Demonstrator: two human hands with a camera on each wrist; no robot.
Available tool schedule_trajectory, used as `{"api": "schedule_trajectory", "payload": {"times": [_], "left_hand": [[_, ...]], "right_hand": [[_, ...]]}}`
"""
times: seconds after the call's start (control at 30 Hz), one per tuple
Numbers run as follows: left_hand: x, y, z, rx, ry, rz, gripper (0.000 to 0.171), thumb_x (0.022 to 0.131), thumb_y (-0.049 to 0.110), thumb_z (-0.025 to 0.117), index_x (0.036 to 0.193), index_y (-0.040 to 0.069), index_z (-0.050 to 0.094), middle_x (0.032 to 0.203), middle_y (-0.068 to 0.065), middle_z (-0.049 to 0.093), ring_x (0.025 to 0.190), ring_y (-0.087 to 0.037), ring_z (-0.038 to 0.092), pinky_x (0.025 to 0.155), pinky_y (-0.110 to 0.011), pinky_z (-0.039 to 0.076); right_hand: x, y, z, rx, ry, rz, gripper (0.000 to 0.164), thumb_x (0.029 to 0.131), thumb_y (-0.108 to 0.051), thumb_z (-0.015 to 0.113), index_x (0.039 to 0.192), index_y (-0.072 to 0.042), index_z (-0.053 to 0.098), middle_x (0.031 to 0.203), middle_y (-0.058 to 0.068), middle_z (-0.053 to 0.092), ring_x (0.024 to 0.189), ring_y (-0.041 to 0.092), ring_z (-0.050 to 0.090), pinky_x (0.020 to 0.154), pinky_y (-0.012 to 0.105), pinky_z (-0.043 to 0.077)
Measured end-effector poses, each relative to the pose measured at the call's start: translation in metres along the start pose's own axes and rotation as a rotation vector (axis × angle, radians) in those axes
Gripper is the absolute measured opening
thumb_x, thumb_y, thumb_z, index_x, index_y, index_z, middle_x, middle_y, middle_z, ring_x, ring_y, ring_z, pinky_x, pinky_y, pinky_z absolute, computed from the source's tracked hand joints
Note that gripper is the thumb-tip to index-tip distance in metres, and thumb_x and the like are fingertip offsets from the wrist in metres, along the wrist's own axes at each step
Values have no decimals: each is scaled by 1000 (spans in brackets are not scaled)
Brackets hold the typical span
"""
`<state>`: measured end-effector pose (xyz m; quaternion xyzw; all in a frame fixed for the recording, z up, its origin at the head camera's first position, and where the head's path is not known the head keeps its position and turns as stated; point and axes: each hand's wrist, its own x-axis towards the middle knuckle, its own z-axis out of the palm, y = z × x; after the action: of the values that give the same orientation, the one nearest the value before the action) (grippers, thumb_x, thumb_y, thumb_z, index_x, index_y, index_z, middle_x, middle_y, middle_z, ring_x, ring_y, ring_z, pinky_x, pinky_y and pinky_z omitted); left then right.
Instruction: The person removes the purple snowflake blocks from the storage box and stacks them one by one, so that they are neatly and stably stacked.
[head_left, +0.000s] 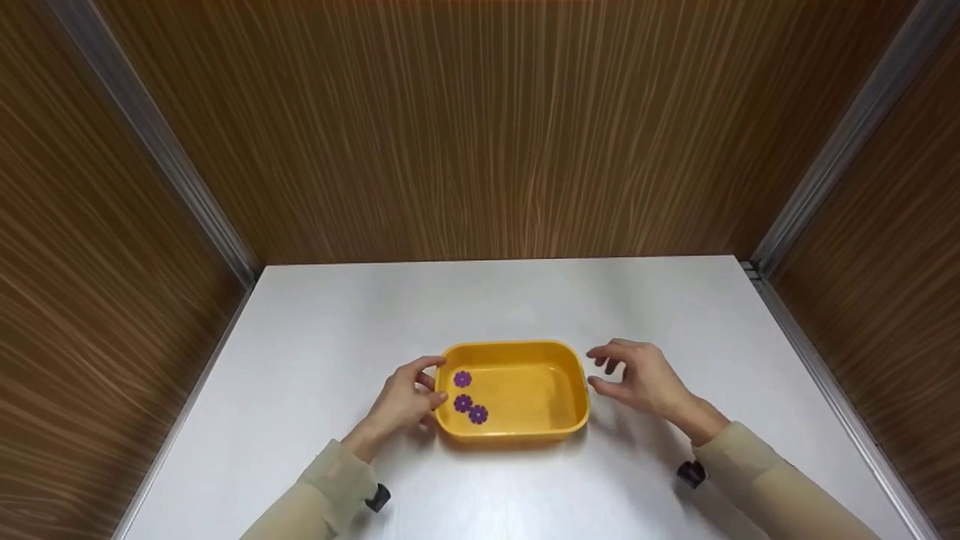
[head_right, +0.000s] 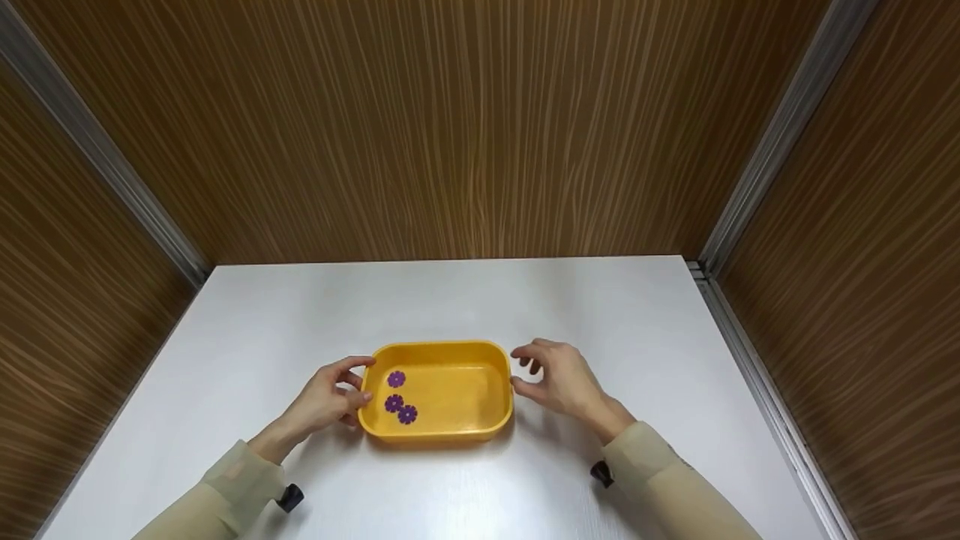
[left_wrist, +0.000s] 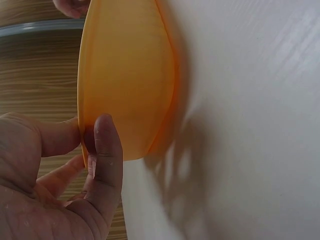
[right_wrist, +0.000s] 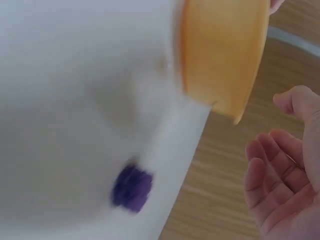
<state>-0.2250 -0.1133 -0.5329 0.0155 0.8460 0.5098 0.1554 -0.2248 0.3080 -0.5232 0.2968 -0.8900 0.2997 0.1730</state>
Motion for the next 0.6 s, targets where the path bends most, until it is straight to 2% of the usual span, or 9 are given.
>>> {"api": "schedule_trajectory", "payload": {"times": [0.2, 0.3, 0.47, 0.6], "left_hand": [[0, 2, 1, -6, 0, -12, 60, 102, 6, 78, 158, 21, 62, 118, -11, 64, 68, -18, 69, 68, -37, 70], [1, 2, 1, -4, -6, -1, 60, 102, 5, 77, 158, 19, 62, 118, -12, 64, 68, -18, 70, 67, -37, 70], [4, 0, 1, -2, -15, 18, 60, 102, 5, 77, 158, 17, 62, 116, -12, 64, 67, -18, 71, 67, -39, 71], [4, -1, 1, -8, -19, 15, 60, 102, 5, 78, 158, 17, 62, 116, -12, 64, 67, -18, 70, 67, -39, 71]], "right_hand": [[16, -17, 10, 86, -54, -6, 29, 88, -11, 92, 116, -7, 83, 100, 6, 82, 82, 25, 77, 61, 22, 61], [22, -24, 18, 113, -70, -30, 34, 89, -11, 91, 120, -5, 82, 102, 9, 82, 84, 28, 77, 61, 25, 63], [30, -37, 30, 142, -128, -14, 43, 91, -16, 90, 131, -3, 78, 108, 11, 82, 89, 29, 78, 69, 32, 68], [34, -43, 41, 161, -183, -11, 47, 94, -20, 89, 136, -3, 76, 113, 10, 82, 95, 33, 79, 73, 32, 69]]}}
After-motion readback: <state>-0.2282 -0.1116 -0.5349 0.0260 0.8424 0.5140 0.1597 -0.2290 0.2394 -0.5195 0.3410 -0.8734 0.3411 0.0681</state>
